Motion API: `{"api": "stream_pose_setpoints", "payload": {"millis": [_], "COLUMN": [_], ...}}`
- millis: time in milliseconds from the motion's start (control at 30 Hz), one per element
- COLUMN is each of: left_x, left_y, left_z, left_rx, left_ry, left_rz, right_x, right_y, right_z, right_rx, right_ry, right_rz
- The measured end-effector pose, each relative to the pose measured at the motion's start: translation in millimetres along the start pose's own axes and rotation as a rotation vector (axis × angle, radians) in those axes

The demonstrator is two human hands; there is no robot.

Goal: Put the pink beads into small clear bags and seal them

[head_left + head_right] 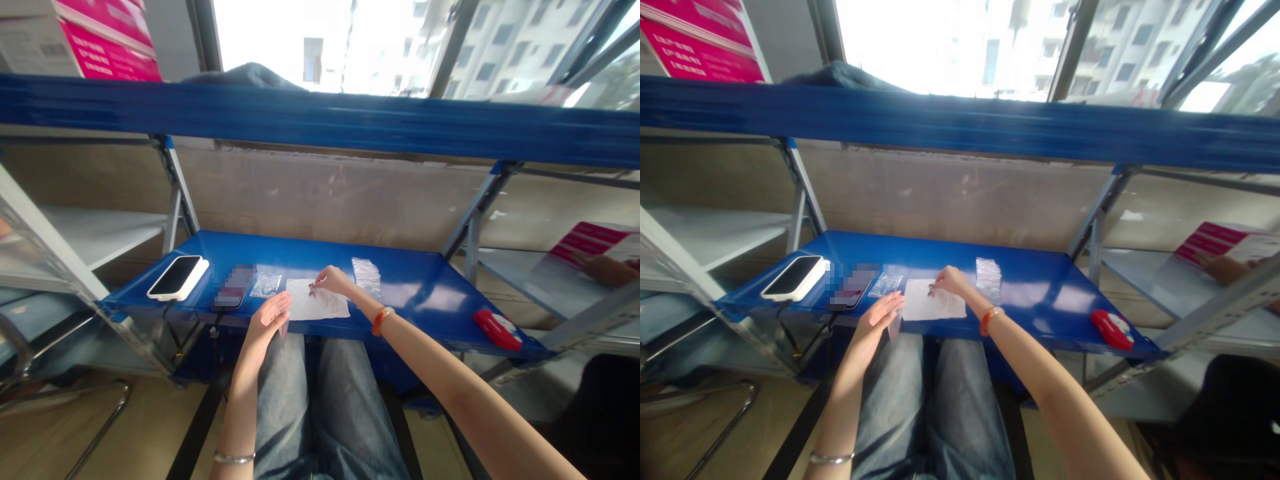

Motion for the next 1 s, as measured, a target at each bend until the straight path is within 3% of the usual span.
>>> {"api": "stream_pose_setpoints", "payload": {"millis": [233, 467, 600, 667, 767, 867, 1000], "left_x": [-4, -11, -10, -8, -4, -2, 1], "left_y": [-1, -4, -5, -4, -3, -2, -4], "left_z": [1.4, 5.0, 6.7, 6.7, 5.5, 4.7, 4.7], "left_rx": [-0.018, -0.041, -0.057, -0.060, -0.051, -0.024, 0.002], "left_ry": [0.008, 0.036, 0.053, 0.050, 0.035, 0.013, -0.039], "left_rz": [0.002, 0.006, 0.005, 0.003, -0.001, -0.011, -0.057], "right_x": [7, 12, 14, 19, 35, 56, 77], "right_y": [-2, -9, -11, -15, -30, -53, -78], "right_z": [-3, 2, -13, -27, -53, -74, -84], "right_rx": [-0.019, -0.117, -0.177, -0.228, -0.282, -0.252, -0.151], "right_ry": [-0.042, -0.043, 0.000, 0.093, 0.278, 0.355, 0.368], "right_rz": [-0.030, -0.012, -0.031, -0.112, -0.353, -0.558, -0.733]}}
Point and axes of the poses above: each hand's wrist, its own y-axis towards the middle knuckle, its own z-axis out of the palm, x = y × z, the point moved 2 cm from there along y, towards the middle knuckle, and after that the axes turned 12 degrees about -y, right-handed, at the moved point
